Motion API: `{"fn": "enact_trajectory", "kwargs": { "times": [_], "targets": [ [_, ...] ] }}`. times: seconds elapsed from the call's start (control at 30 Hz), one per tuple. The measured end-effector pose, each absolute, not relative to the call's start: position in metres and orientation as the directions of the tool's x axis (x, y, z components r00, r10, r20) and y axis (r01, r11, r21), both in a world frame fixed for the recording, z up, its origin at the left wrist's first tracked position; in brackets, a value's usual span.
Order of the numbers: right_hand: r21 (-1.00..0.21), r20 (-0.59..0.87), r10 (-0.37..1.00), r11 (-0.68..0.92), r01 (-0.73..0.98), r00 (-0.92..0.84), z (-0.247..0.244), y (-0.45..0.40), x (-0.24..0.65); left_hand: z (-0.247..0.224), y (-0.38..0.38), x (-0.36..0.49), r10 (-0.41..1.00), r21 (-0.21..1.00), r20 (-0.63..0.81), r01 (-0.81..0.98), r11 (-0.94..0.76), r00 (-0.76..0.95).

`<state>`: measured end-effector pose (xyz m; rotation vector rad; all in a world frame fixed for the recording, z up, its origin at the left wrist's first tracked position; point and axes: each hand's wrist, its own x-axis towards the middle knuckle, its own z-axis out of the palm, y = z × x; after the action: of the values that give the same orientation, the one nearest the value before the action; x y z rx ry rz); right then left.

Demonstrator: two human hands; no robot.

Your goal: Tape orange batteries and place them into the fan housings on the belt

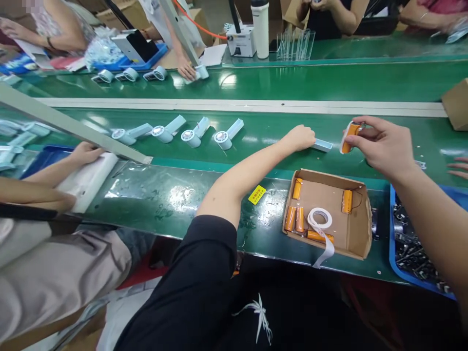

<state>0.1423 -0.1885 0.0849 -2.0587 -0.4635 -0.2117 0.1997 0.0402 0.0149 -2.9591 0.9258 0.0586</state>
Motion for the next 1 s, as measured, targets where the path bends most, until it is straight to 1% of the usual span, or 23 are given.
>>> {"fn": "enact_trajectory", "kwargs": {
  "times": [0.07,0.1,0.13,0.2,0.27,0.3,0.37,0.43,0.6,0.67,0.73,0.8,0.87,0.93,1.0],
  "targets": [
    [-0.782,0.283,0.244,-0.501,0.37,0.928,0.075,-0.183,0.158,0.015,0.043,0.205,-0.563,-0.015,-0.037,-0.564,-0.826,0.825],
    [-0.773,0.274,0.25,-0.517,0.367,0.929,0.07,-0.18,0.165,0.016,0.045,0.21,-0.555,0.012,-0.051,-0.555,-0.832,0.83],
    [-0.763,0.273,0.261,-0.528,0.373,0.926,0.064,-0.178,0.171,0.017,0.047,0.216,-0.552,0.062,-0.076,-0.549,-0.834,0.83],
    [-0.738,0.281,0.293,-0.543,0.401,0.914,0.053,-0.175,0.181,0.02,0.052,0.227,-0.582,0.22,-0.129,-0.549,-0.806,0.803],
    [-0.711,0.283,0.336,-0.555,0.432,0.898,0.042,-0.174,0.187,0.02,0.054,0.235,-0.615,0.363,-0.105,-0.545,-0.755,0.782],
    [-0.698,0.276,0.357,-0.564,0.442,0.892,0.037,-0.174,0.19,0.019,0.054,0.236,-0.611,0.401,-0.066,-0.54,-0.74,0.789],
    [-0.667,0.247,0.393,-0.594,0.45,0.886,0.03,-0.172,0.192,0.014,0.052,0.234,-0.561,0.42,0.021,-0.517,-0.746,0.828],
    [-0.618,0.195,0.434,-0.642,0.454,0.88,0.026,-0.17,0.193,0.009,0.048,0.228,-0.514,0.425,0.072,-0.493,-0.759,0.855],
    [-0.435,0.093,0.494,-0.761,0.482,0.864,0.025,-0.165,0.191,0.002,0.041,0.22,-0.499,0.469,0.103,-0.484,-0.738,0.861],
    [-0.339,0.065,0.514,-0.795,0.503,0.855,0.026,-0.163,0.188,0.002,0.038,0.22,-0.489,0.48,0.101,-0.473,-0.739,0.867],
    [-0.218,0.032,0.514,-0.833,0.508,0.857,0.028,-0.162,0.182,0.002,0.036,0.22,-0.476,0.5,0.099,-0.457,-0.736,0.874],
    [-0.097,-0.008,0.492,-0.867,0.489,0.871,0.028,-0.162,0.175,0.001,0.035,0.218,-0.467,0.54,0.103,-0.444,-0.715,0.878],
    [-0.015,-0.065,0.477,-0.879,0.477,0.876,0.027,-0.161,0.169,-0.002,0.035,0.216,-0.465,0.591,0.113,-0.436,-0.679,0.878],
    [0.015,-0.129,0.477,-0.875,0.483,0.869,0.025,-0.158,0.167,-0.007,0.034,0.214,-0.464,0.636,0.125,-0.429,-0.641,0.877],
    [-0.01,-0.171,0.483,-0.872,0.489,0.859,0.025,-0.152,0.171,-0.011,0.032,0.215,-0.448,0.658,0.141,-0.421,-0.624,0.883]
  ]
}}
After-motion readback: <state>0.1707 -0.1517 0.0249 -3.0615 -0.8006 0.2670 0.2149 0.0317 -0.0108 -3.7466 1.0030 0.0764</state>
